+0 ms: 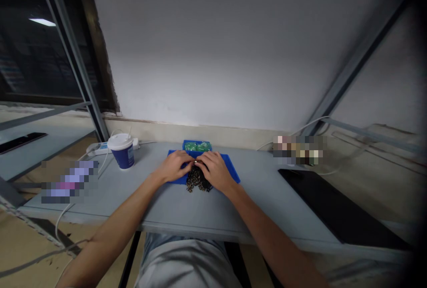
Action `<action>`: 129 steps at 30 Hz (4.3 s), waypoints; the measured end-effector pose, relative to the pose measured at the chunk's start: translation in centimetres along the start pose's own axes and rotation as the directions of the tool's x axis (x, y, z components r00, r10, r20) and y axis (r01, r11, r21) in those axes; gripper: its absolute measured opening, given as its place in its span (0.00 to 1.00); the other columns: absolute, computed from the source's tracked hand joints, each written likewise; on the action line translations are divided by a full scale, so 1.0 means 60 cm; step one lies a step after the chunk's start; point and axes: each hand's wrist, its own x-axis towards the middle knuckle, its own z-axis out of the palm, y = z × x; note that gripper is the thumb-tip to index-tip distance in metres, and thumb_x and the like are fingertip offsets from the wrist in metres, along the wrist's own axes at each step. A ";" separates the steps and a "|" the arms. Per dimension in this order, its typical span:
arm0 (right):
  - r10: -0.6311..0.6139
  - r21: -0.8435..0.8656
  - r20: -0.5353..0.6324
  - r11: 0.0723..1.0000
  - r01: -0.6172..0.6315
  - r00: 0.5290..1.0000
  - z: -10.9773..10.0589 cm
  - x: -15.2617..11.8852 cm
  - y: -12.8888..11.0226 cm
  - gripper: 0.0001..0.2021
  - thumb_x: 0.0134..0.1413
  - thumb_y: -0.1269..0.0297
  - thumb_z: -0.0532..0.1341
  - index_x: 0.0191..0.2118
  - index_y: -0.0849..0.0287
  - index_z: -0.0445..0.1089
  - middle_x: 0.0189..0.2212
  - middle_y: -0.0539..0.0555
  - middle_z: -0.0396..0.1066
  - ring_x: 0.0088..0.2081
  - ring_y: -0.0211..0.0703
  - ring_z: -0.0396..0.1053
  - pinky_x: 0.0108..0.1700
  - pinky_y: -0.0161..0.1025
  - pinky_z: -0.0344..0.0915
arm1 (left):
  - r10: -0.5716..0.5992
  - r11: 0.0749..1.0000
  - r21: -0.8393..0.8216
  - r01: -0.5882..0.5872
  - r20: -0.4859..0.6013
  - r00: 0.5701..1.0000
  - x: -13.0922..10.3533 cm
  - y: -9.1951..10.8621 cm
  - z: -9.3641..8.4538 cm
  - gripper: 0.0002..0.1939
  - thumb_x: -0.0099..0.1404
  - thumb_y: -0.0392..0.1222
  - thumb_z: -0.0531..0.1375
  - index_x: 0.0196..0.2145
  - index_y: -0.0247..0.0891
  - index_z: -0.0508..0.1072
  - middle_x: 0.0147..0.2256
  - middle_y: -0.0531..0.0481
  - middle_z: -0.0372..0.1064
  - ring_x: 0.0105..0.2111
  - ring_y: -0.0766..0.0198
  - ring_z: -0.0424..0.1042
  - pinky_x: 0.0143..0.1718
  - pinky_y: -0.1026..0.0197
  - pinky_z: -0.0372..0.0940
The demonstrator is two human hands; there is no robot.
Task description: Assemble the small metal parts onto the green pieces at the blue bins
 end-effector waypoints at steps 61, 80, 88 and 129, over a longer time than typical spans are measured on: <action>0.047 0.033 0.043 0.998 -0.048 0.998 0.002 0.000 -0.006 0.11 0.71 0.69 0.51 0.43 0.58 0.71 0.39 0.57 0.76 0.43 0.48 0.71 0.50 0.47 0.60 | -0.031 0.997 0.068 0.032 -0.025 0.999 0.003 0.007 0.004 0.11 0.72 0.41 0.54 0.40 0.39 0.76 0.37 0.48 0.77 0.40 0.59 0.73 0.45 0.56 0.63; 0.055 -0.057 0.102 0.997 -0.049 0.993 0.009 -0.001 -0.008 0.15 0.72 0.69 0.49 0.33 0.58 0.66 0.31 0.54 0.73 0.35 0.45 0.68 0.46 0.43 0.58 | -0.011 1.000 -0.004 0.011 -0.053 0.999 0.003 0.010 0.001 0.11 0.72 0.40 0.54 0.39 0.39 0.76 0.37 0.48 0.77 0.40 0.60 0.73 0.45 0.57 0.62; 0.070 0.016 0.056 0.997 -0.071 0.996 0.005 0.000 -0.008 0.09 0.71 0.69 0.51 0.43 0.58 0.69 0.39 0.56 0.76 0.42 0.48 0.72 0.48 0.45 0.59 | -0.048 0.998 0.027 0.050 -0.059 0.997 0.002 0.008 -0.002 0.12 0.73 0.41 0.53 0.38 0.38 0.76 0.36 0.48 0.77 0.38 0.59 0.72 0.44 0.56 0.62; 0.074 0.047 0.068 0.996 -0.078 0.995 0.008 -0.001 -0.013 0.12 0.72 0.68 0.48 0.40 0.58 0.68 0.36 0.56 0.75 0.39 0.48 0.70 0.48 0.46 0.59 | -0.029 1.000 -0.011 0.028 -0.032 0.999 0.002 0.004 0.002 0.11 0.72 0.41 0.54 0.39 0.39 0.76 0.37 0.48 0.77 0.39 0.60 0.73 0.46 0.57 0.63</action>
